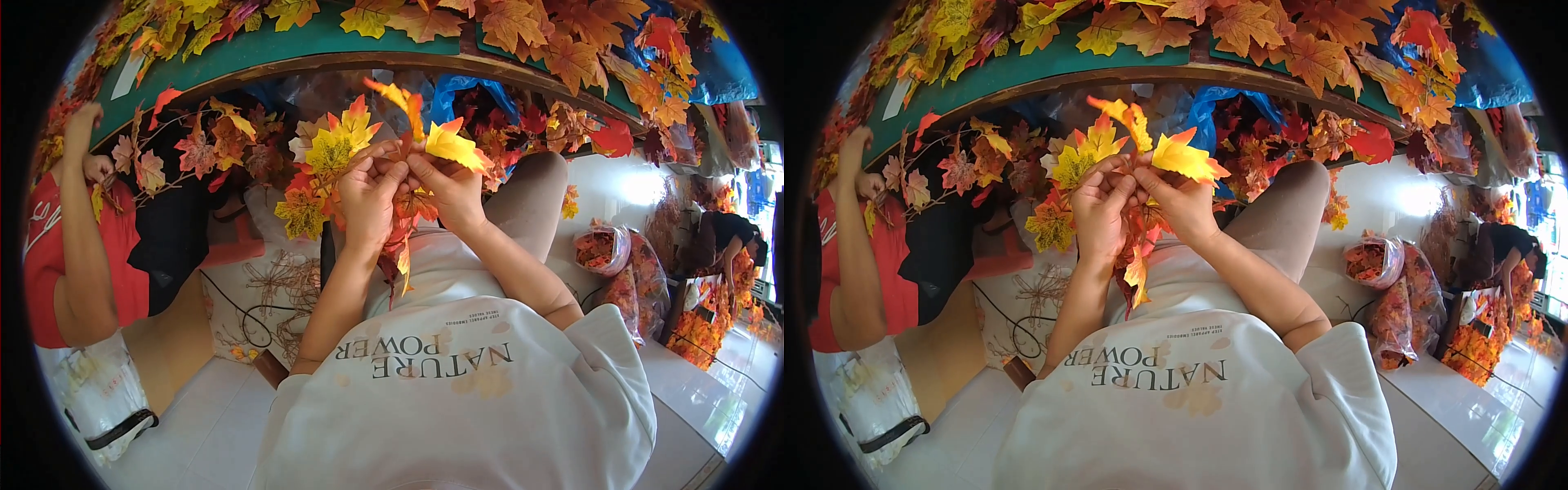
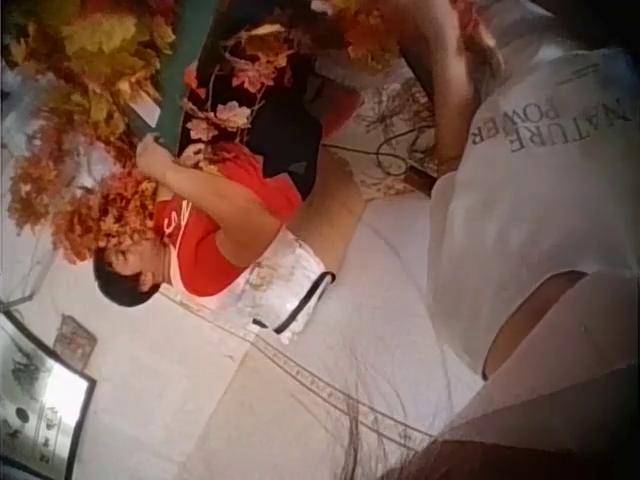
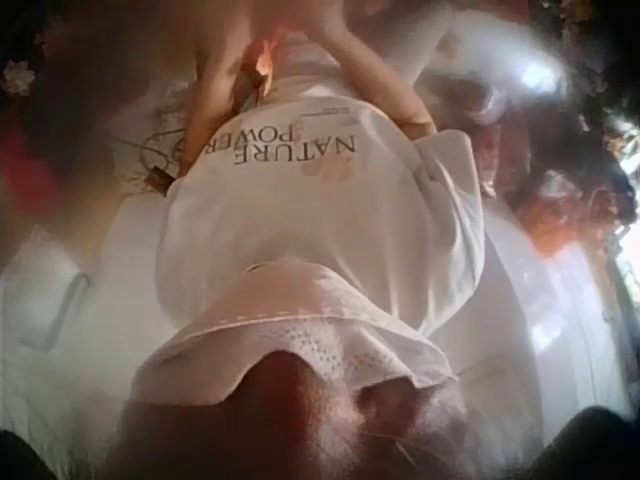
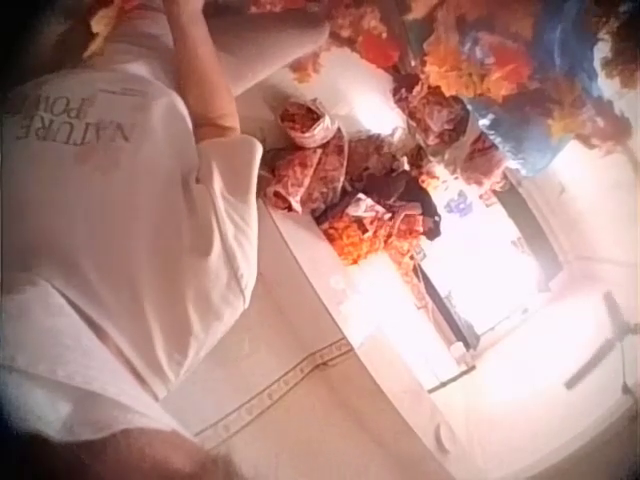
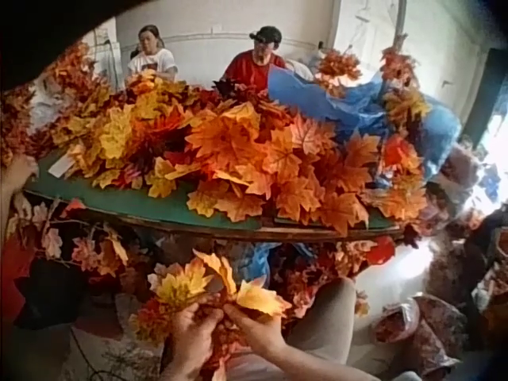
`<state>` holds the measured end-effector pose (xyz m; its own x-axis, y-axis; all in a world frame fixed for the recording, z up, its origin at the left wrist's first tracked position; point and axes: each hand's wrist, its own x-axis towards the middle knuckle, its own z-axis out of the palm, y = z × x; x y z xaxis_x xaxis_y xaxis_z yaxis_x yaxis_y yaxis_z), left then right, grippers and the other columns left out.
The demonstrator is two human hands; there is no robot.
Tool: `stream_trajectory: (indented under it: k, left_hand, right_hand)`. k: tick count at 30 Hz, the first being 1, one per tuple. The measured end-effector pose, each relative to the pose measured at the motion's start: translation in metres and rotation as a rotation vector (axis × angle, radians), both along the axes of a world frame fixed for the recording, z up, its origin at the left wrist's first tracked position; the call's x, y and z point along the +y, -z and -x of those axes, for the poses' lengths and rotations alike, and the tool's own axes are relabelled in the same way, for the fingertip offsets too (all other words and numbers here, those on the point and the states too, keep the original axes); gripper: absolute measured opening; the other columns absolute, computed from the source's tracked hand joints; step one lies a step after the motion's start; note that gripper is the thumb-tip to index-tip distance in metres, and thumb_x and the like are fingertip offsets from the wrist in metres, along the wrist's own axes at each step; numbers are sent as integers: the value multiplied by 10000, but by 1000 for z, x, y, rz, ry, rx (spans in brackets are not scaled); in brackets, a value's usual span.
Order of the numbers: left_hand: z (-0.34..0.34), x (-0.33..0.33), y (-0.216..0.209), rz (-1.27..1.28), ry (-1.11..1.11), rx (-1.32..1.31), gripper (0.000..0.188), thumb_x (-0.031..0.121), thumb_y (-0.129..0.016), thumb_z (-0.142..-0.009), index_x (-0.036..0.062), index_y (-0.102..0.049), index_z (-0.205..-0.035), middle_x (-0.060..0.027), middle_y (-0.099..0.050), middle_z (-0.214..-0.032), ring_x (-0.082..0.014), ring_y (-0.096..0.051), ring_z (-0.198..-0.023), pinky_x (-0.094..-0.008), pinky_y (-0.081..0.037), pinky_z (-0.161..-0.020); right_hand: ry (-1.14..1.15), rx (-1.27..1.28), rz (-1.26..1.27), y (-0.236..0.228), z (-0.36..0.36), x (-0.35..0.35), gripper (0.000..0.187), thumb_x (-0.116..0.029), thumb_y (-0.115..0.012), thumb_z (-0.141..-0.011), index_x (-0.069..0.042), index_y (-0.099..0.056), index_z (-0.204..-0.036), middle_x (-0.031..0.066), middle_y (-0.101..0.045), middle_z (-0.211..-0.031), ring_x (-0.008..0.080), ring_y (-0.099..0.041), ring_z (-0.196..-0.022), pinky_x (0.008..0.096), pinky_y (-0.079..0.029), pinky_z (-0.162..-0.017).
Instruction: The person assembles artificial autumn leaf garlands by attaching artificial leaves to a plastic vine stem by hand.
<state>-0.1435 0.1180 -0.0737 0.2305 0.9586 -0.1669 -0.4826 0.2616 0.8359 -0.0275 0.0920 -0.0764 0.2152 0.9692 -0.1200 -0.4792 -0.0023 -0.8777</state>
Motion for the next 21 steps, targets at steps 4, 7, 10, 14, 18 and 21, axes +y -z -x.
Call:
stream_trajectory:
  k: [4, 7, 10, 14, 18, 21]
  left_hand:
    - [4, 1, 3, -106, 29, 106, 264, -87, -557, -807, -27, -538, -1063, -60, -605, -786, -99, -569, -614, -203, -487, -581]
    - [3, -1, 3, -88, 8, 42, 241, -101, -554, -799, -40, -552, -1033, -50, -608, -776, -102, -602, -629, -190, -510, -585]
    - [1, -3, -4, -268, -37, 230, 285, -113, -545, -797, -56, -521, -1075, -42, -609, -789, -106, -610, -655, -195, -515, -590]
    - [0, -2, -10, -412, 26, 445, 466, -82, -585, -783, -1, -456, -1223, -44, -590, -751, -112, -600, -669, -214, -495, -612]
    - [11, 6, 1, -607, 26, 744, 526, -45, -597, -787, 26, -421, -1278, -55, -581, -744, -131, -578, -692, -258, -471, -652]
    - [6, 4, 1, -436, 114, 669, 530, -44, -585, -787, 24, -410, -1283, -65, -585, -763, -148, -585, -715, -272, -477, -667]
  right_hand:
    - [-82, -40, -58, 7, -3, -3, 174, -9, -582, -855, 30, -551, -1022, 85, -613, -852, 152, -612, -693, 260, -529, -634]
    - [-109, -57, 39, 9, -8, -8, 157, 3, -587, -849, 29, -554, -1000, 85, -613, -889, 144, -616, -727, 255, -531, -664]
    - [-162, -35, 56, 15, -11, -12, 152, -27, -584, -860, 16, -556, -1004, 86, -613, -920, 152, -625, -760, 275, -540, -696]
    - [-168, 221, 221, 16, -14, -18, 186, -81, -602, -862, 8, -552, -1018, 76, -620, -920, 130, -618, -764, 254, -523, -649]
    - [-503, -486, 389, -43, -26, -25, 165, -156, -601, -875, 1, -616, -826, 11, -615, -717, 62, -559, -637, 200, -437, -541]
    - [-382, -684, 35, -70, -23, -40, 134, -133, -647, -821, -10, -610, -782, 35, -613, -701, 92, -566, -623, 249, -455, -575]
